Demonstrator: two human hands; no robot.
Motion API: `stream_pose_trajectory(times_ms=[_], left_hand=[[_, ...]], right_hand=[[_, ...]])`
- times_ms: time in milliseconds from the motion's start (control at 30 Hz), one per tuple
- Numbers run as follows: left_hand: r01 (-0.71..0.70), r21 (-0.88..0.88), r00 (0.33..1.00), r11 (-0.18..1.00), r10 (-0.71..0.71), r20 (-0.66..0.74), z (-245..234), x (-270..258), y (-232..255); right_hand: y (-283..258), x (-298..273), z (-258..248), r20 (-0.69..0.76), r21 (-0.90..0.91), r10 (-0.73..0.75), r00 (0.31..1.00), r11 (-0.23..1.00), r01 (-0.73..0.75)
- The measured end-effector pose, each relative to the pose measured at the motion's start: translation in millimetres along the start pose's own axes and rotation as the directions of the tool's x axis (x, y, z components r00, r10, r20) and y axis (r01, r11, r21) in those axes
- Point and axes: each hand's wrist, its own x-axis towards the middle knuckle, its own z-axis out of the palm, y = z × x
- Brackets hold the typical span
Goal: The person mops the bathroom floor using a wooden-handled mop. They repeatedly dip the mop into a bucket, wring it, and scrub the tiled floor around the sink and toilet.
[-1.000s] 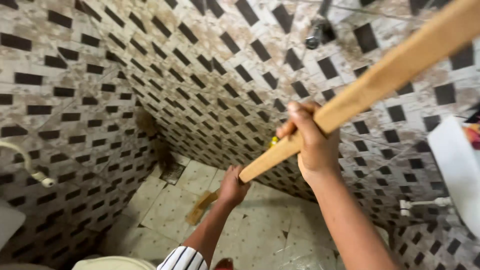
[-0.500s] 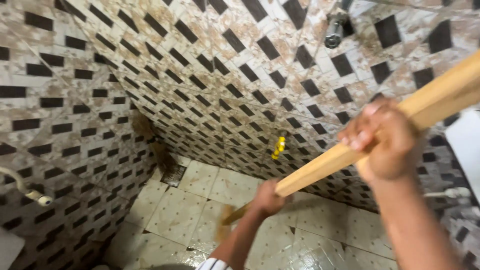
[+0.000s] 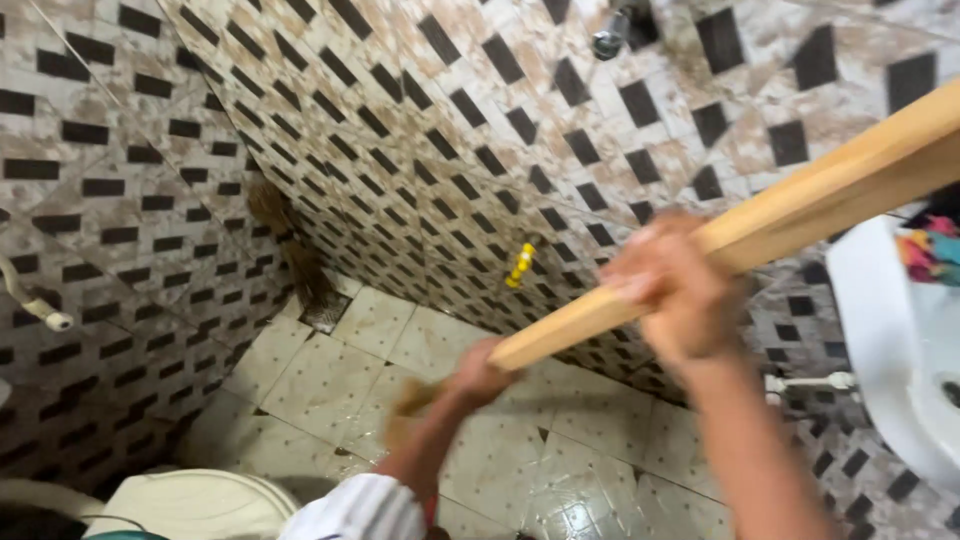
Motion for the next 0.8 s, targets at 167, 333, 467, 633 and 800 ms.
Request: stream_pose_trajectory(times_ms=[167,333,467,633,800], left_hand=[[-0.073,-0.249,0.982,0.966,0.114,0.153,119.7,42.9,89.9],[0.11,-0.054,0.992,0.992,-0.107,0.065,114.6,7.7,64.2],[0.178,0.074,0.984,0.981,-0.175,-0.041,45.5,-45.9,-5.3],[0.365,0.025,0.929,0.931,-0.363,-0.076,-7.2,-114.1,-40.8],[0.193,0.039,0.976,0.98,-0.188,-0.112,43.3,-82.2,-1.3]], right_hand=[[-81.5,-1.5,-61.1,-0.238,-0.138,-0.075,0.968,0.989,0.043],[-57.1,-19.1,-84.8,-0.234,-0.118,-0.114,0.965,0.989,0.088],[23.2,-58.9,-51.4,-0.121,0.074,-0.048,0.992,0.996,0.057],[57.4,-111.1,-4.0,0.044,0.228,0.098,0.994,0.968,-0.105],[-3.0,-71.5,-35.0,0.036,0.063,0.047,0.998,0.997,-0.049]])
